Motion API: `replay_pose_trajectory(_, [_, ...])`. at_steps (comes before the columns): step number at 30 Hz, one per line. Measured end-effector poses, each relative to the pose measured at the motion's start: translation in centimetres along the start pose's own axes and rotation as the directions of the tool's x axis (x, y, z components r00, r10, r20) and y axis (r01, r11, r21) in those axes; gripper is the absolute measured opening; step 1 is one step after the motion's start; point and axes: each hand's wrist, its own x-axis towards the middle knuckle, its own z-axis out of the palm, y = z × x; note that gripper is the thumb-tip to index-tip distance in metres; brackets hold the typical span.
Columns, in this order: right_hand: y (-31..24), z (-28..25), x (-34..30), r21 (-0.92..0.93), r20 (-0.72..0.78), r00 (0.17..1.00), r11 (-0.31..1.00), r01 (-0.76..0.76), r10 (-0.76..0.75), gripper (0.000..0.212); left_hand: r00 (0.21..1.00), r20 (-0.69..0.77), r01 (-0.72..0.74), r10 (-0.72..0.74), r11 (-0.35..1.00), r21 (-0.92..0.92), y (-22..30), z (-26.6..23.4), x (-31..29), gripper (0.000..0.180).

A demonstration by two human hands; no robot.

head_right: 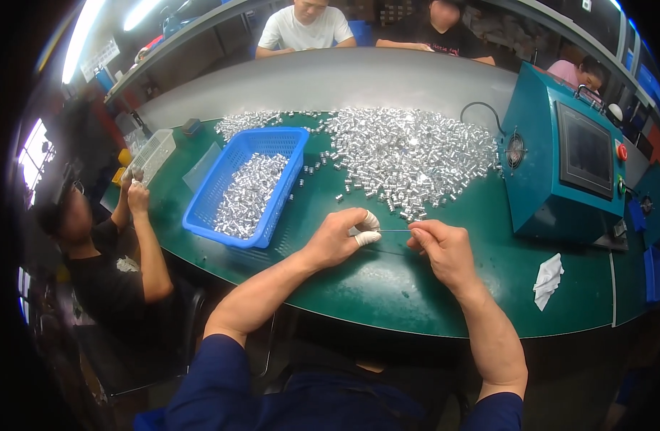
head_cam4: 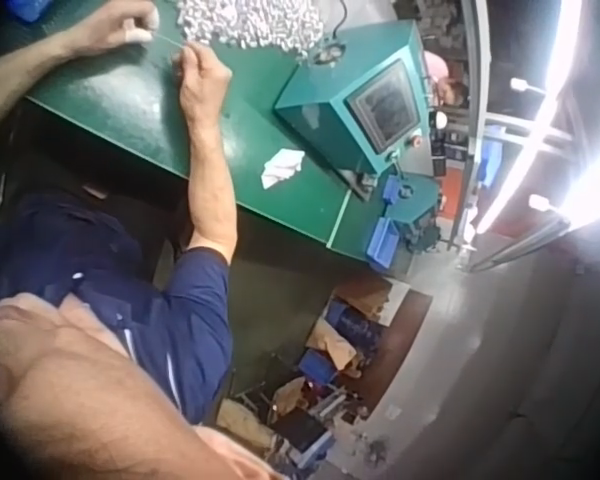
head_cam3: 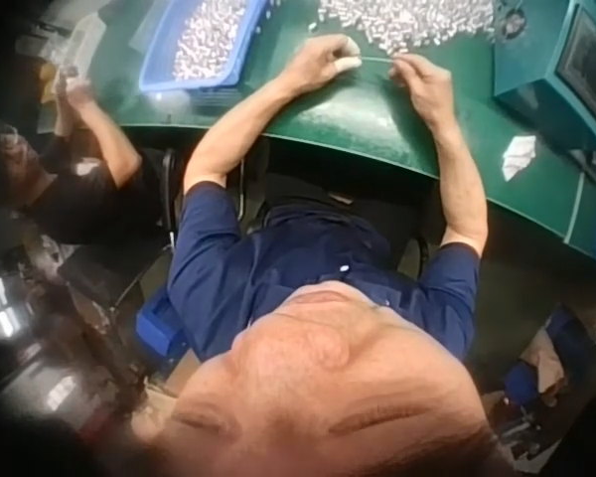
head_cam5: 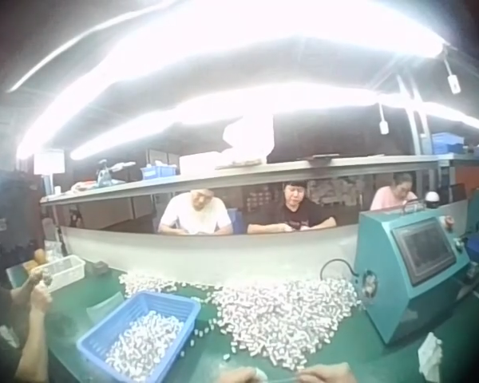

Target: Threading small metal or plastic components onto a thin wire at an assembly workstation.

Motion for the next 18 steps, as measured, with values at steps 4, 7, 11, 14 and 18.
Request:
replay_pose_trajectory(4, [0.8, -0.1, 0.2, 0.074, 0.059, 0.985, 0.983, -0.166, 0.162, 0.017, 0.997, -0.022, -0.068, 0.069, 0.996, 0.057, -0.5, 0.2, -0.1, 0.020])
replay_pose_trajectory(7, [1.7, -0.6, 0.1, 0.222, 0.201, 0.913, 0.891, -0.395, 0.355, 0.016, 0.967, -0.010, -0.249, 0.255, 0.949, 0.196, -0.4, 0.2, 0.0, 0.020])
replay_pose_trajectory(11, [-0.6, 1.4, -0.2, 0.294, -0.017, 0.967, 0.926, -0.238, 0.254, 0.016, 0.983, -0.024, -0.174, 0.181, 0.969, 0.175, -0.2, 0.1, -0.3, 0.020])
replay_pose_trajectory(14, [0.4, 1.4, -0.5, 0.076, -0.141, 0.985, 0.991, 0.110, -0.099, 0.017, 0.997, -0.026, -0.066, 0.069, 0.994, 0.086, 0.0, 0.2, -0.3, 0.020])
replay_pose_trajectory(18, [0.6, 0.3, -0.3, -0.025, -0.067, 0.994, 0.996, -0.089, 0.087, 0.019, 0.999, -0.010, -0.045, 0.045, 0.997, 0.066, -0.6, 0.6, 0.0, 0.020])
